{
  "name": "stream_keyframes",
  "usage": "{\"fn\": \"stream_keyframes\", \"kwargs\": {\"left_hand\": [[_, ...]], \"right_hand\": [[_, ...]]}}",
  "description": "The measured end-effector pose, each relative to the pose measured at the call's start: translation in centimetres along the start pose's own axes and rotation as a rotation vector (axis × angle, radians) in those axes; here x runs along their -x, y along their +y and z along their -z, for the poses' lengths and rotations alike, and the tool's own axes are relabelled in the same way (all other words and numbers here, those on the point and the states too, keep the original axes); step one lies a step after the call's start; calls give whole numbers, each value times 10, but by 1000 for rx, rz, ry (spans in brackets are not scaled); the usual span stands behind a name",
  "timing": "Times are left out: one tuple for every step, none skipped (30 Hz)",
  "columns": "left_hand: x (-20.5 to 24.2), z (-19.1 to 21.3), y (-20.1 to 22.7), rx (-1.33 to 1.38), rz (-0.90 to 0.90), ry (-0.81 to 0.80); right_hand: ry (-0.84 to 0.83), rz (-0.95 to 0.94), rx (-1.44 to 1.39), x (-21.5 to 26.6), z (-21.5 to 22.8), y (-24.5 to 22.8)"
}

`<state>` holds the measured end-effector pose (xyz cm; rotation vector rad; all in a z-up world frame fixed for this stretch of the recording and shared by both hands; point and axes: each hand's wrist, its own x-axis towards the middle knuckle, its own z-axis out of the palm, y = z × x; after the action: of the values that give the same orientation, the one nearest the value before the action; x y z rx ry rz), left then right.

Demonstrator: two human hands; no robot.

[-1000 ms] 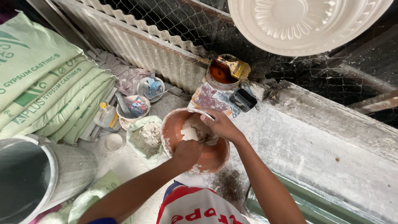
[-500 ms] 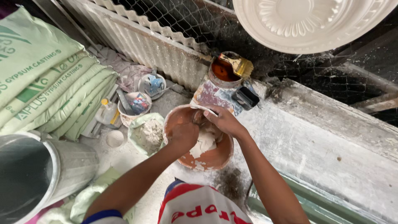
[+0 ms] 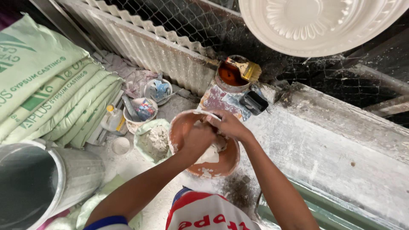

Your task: The person prepares a green ribbed mold by positioning it on a workbench, then mixes a white powder with liquid in a bucket using a scraper. They dip a brush into an orange container and apply the liquid to the mold's surface, covering the grooves and ridges.

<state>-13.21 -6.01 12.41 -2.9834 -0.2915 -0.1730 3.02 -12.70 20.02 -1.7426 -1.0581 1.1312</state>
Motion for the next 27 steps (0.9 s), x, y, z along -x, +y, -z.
{"fn": "stream_keyframes", "kwargs": {"left_hand": [[2, 1, -3, 1, 50, -23], [5, 1, -3, 1, 100, -46], [8, 1, -1, 57, 106, -111], [15, 1, 3, 112, 113, -175], [15, 2, 1, 158, 117, -234], [15, 2, -4, 147, 106, -303], [17, 1, -3, 147, 94, -376], [18, 0, -3, 147, 82, -450], [14, -1, -10, 90, 53, -308], [10, -1, -19, 31, 25, -167], [10, -1, -25, -27, -10, -32], [8, -1, -32, 76, 82, -56], [8, -2, -34, 184, 174, -80], [8, -2, -37, 292, 265, -105], [7, -3, -41, 373, 304, -189], [8, -3, -45, 453, 343, -273], [9, -4, -46, 536, 380, -363], [12, -5, -46, 463, 327, -390], [11, -7, -47, 396, 286, -408], [11, -9, -46, 328, 244, -426], [8, -9, -53, 285, 238, -285], [4, -9, -60, 241, 231, -145], [9, -11, -61, 202, 220, -18], [12, -14, -61, 362, 294, -180], [11, -16, -63, 518, 368, -334], [10, -18, -65, 674, 445, -488], [12, -19, -66, 604, 425, -494]], "right_hand": [[-3, 1, -59, 2, -1, 1], [-5, 2, -117, 3, -2, 2], [15, 28, -50, 5, -1, 5], [35, 55, 16, 6, 0, 7], [61, 91, 82, 3, 1, 6], [56, 107, 61, 0, 1, 6], [47, 110, 42, 1, 0, 8], [38, 112, 22, 3, -2, 10], [56, 151, 52, 0, -3, 8], [74, 190, 82, -4, -4, 4], [94, 223, 106, -5, -7, 3], [84, 136, 64, -5, -10, 1], [73, 44, 23, -3, -11, 0], [62, -48, -18, -1, -12, 0], [79, -24, -26, -1, -14, -2], [96, -1, -33, -1, -15, -4], [116, 15, -42, 2, -18, -4], [119, -29, -66, 4, -21, -4], [114, -72, -78, 5, -22, -5], [108, -115, -90, 6, -24, -5], [115, -36, -42, 2, -24, -9], [122, 44, 7, -2, -25, -13], [125, 112, 47, 0, -30, -12], [146, 105, 61, 2, -34, -10], [171, 105, 81, 1, -34, -11], [196, 105, 100, 0, -33, -12], [175, 111, 88, 1, -35, -11]]}}
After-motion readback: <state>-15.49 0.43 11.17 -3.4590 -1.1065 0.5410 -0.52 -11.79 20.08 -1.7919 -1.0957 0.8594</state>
